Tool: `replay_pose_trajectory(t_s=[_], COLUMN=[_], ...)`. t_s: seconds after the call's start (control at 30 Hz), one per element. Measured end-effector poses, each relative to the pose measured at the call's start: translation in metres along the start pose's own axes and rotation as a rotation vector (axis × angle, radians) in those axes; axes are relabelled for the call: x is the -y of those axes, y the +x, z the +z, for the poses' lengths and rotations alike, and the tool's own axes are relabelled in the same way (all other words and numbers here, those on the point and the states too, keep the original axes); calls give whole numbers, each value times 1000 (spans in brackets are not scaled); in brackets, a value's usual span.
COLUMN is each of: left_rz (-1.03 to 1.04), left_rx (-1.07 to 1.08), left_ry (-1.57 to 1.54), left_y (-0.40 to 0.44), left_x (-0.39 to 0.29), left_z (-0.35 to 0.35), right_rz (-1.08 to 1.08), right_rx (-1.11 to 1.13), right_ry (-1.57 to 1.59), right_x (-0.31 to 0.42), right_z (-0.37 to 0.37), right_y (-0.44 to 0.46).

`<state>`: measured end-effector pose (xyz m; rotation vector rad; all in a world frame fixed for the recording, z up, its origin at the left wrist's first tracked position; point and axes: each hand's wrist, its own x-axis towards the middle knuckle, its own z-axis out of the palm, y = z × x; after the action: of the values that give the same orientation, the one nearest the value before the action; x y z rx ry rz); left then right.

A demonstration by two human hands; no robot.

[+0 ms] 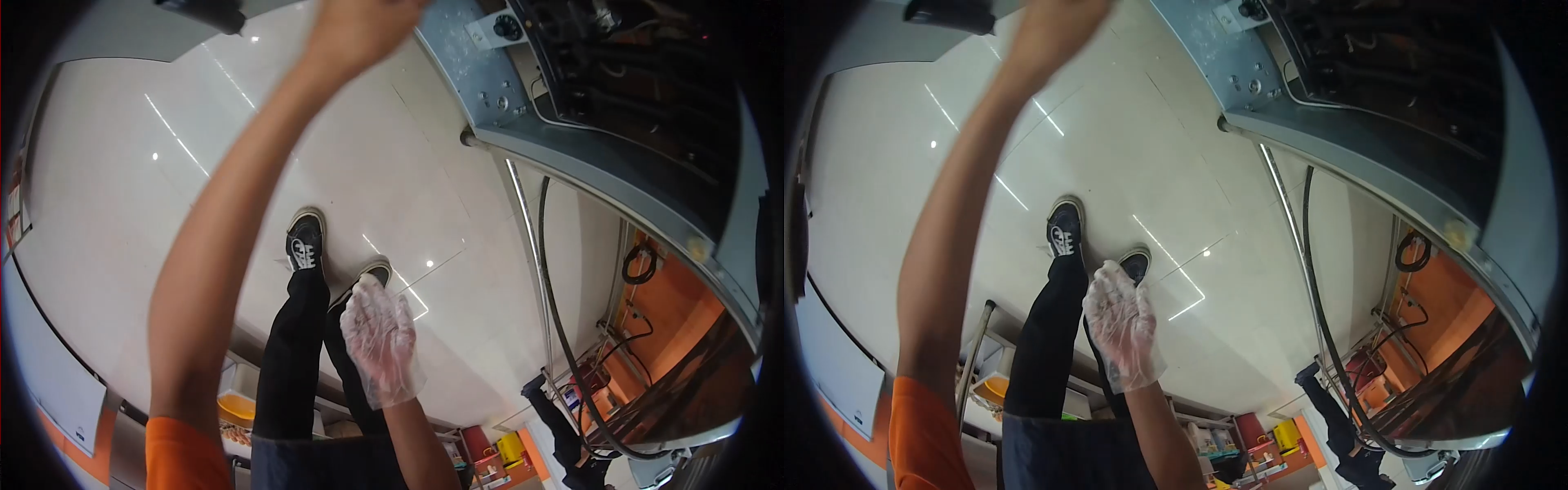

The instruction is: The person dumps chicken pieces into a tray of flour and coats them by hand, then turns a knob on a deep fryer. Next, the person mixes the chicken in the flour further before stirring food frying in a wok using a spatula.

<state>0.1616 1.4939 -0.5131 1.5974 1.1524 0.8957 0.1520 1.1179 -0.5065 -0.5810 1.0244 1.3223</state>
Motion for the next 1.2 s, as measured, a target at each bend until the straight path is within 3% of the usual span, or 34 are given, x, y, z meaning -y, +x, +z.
replay_pose_trajectory(t_s=[0.07, 0.17, 0.2, 0.27, 0.37, 0.47, 0.57, 0.67, 0.77, 0.87, 1.0, 1.1, 1.2], left_rz=[-95, -5, 23, 315, 353, 502, 288, 369, -112, -240, -278, -359, -373], left_rx=[100, 87, -23, -176, -235, -580, -227, -328, -354, -102, -215, -312, -396], left_ry=[51, 152, 53, 208, 113, 146, 74, 31, -104, -190, -279, -385, -489], left_y=[15, 39, 47, 60, 56, 47, 60, 55, 42, 41, 45, 42, 40], left_x=[50, 98, 116, 141, 119, 113, 113, 113, 98, 93, 90, 85, 80], left_z=[73, 154, 181, 219, 230, 254, 244, 241, 247, 262, 283, 282, 267], right_rz=[6, 10, 13, 18, 15, -1, 26, -2, -5, 9, 7, -29, -10], right_rx=[20, -25, -54, -120, -32, 47, 3, -12, -21, 6, 132, -83, -1], right_ry=[-15, 7, 9, 5, 59, 96, 85, 161, 75, 51, 193, 84, 193], right_x=[4, 10, 13, 18, 26, 29, 31, 30, 30, 35, 37, 40, 40], right_z=[-17, -32, -31, -21, -4, 13, 29, 33, 36, 35, 23, 29, 25], right_y=[8, 18, 24, 30, 39, 45, 43, 45, 44, 47, 49, 44, 45])
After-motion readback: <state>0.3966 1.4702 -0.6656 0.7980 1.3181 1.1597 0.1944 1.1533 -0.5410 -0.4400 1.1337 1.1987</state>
